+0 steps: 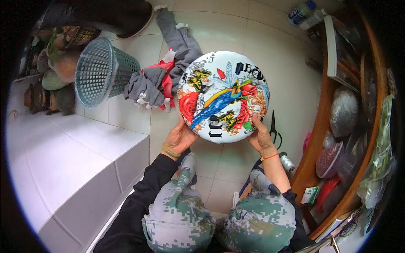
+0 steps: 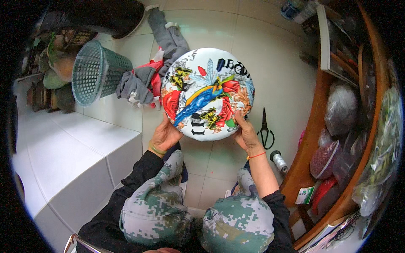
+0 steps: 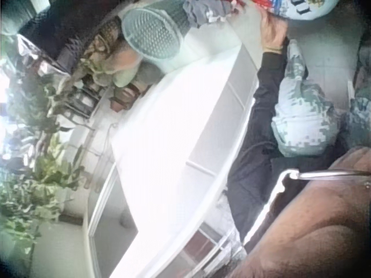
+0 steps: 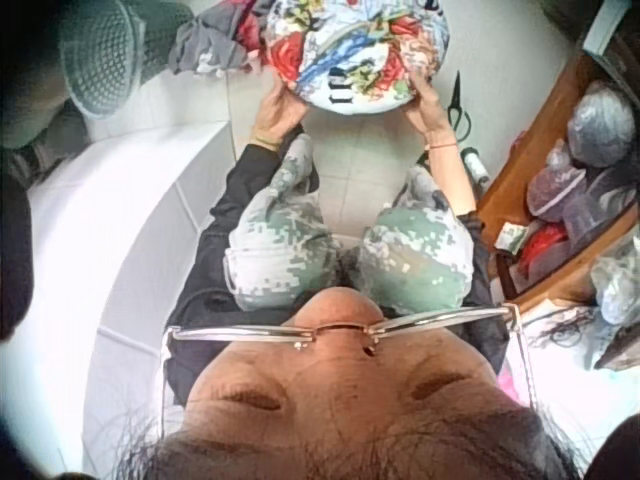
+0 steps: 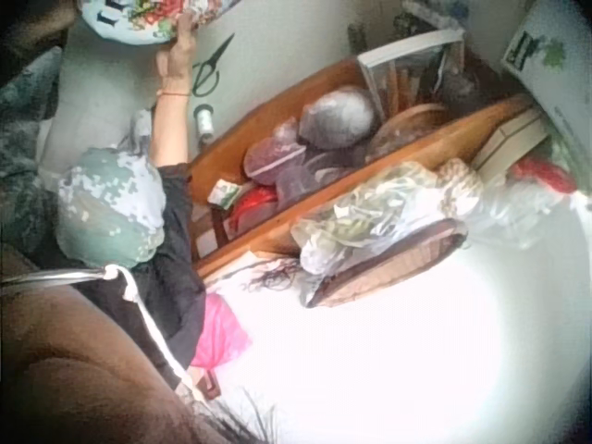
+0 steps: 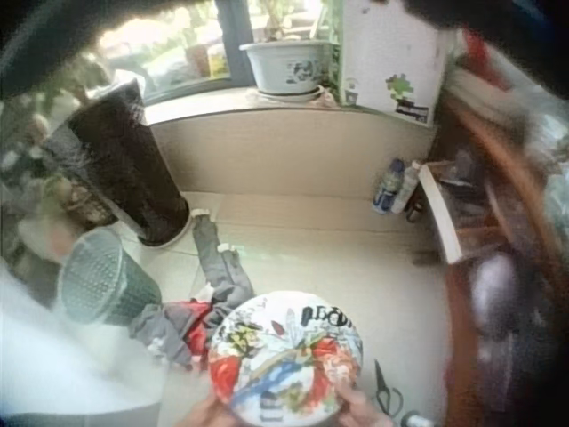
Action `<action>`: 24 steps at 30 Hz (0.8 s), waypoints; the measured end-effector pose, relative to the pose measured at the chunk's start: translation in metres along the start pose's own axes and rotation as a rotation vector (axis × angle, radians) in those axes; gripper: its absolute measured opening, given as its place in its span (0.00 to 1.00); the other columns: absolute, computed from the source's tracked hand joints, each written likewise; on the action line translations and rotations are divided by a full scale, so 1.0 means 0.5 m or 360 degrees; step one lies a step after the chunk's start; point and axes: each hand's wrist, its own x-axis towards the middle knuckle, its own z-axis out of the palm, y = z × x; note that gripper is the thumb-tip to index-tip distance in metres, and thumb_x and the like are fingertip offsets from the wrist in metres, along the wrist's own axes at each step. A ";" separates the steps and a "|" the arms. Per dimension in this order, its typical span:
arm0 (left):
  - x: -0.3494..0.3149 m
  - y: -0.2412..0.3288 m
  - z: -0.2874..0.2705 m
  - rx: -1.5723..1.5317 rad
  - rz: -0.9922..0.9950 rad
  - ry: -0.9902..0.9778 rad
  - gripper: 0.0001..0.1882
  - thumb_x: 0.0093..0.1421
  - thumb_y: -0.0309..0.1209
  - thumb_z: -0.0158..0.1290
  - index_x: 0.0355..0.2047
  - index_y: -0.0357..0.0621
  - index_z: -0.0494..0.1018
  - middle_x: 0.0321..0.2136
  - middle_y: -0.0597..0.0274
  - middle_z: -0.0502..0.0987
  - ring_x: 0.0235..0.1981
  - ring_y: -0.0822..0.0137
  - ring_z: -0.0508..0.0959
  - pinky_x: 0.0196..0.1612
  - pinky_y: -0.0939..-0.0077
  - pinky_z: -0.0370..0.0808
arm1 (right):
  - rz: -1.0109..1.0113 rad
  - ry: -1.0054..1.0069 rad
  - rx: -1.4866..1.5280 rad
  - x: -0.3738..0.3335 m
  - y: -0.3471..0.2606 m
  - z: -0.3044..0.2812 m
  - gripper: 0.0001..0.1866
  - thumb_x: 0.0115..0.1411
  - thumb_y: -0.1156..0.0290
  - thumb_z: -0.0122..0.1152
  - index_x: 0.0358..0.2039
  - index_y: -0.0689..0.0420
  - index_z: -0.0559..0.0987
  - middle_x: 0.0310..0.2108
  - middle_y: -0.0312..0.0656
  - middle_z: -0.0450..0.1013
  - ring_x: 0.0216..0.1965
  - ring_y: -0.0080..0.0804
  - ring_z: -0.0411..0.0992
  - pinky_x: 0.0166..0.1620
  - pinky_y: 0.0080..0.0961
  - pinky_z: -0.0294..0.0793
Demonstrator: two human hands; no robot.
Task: The person sits on the floor and repeatedly inserts and removes cylindrical wooden dowels into a patterned fabric cover. They adjust the fabric around the dowels and rotate the assembly to fit the pieces together.
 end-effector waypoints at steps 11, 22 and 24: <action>0.023 0.073 0.091 0.0080 -0.0251 -0.0811 0.29 0.76 0.36 0.59 0.73 0.42 0.67 0.67 0.55 0.77 0.66 0.59 0.80 0.67 0.59 0.79 | -0.0227 -0.0095 0.0471 -0.015 0.034 0.041 0.32 0.72 0.66 0.62 0.74 0.62 0.71 0.70 0.52 0.75 0.70 0.52 0.73 0.76 0.52 0.66; 0.042 0.006 0.302 0.0499 -0.0217 -0.0668 0.14 0.76 0.31 0.60 0.59 0.41 0.79 0.51 0.63 0.85 0.46 0.75 0.84 0.52 0.76 0.82 | -0.0554 0.0280 0.0407 -0.023 0.063 0.062 0.28 0.67 0.65 0.72 0.65 0.61 0.78 0.56 0.47 0.81 0.56 0.43 0.82 0.59 0.38 0.87; 0.040 0.001 0.314 0.0440 -0.0327 -0.0722 0.12 0.76 0.31 0.61 0.56 0.42 0.80 0.48 0.65 0.85 0.36 0.80 0.80 0.39 0.83 0.77 | -0.0521 0.0247 0.0246 -0.020 0.069 0.068 0.29 0.66 0.65 0.72 0.65 0.62 0.77 0.57 0.48 0.81 0.56 0.44 0.82 0.59 0.39 0.87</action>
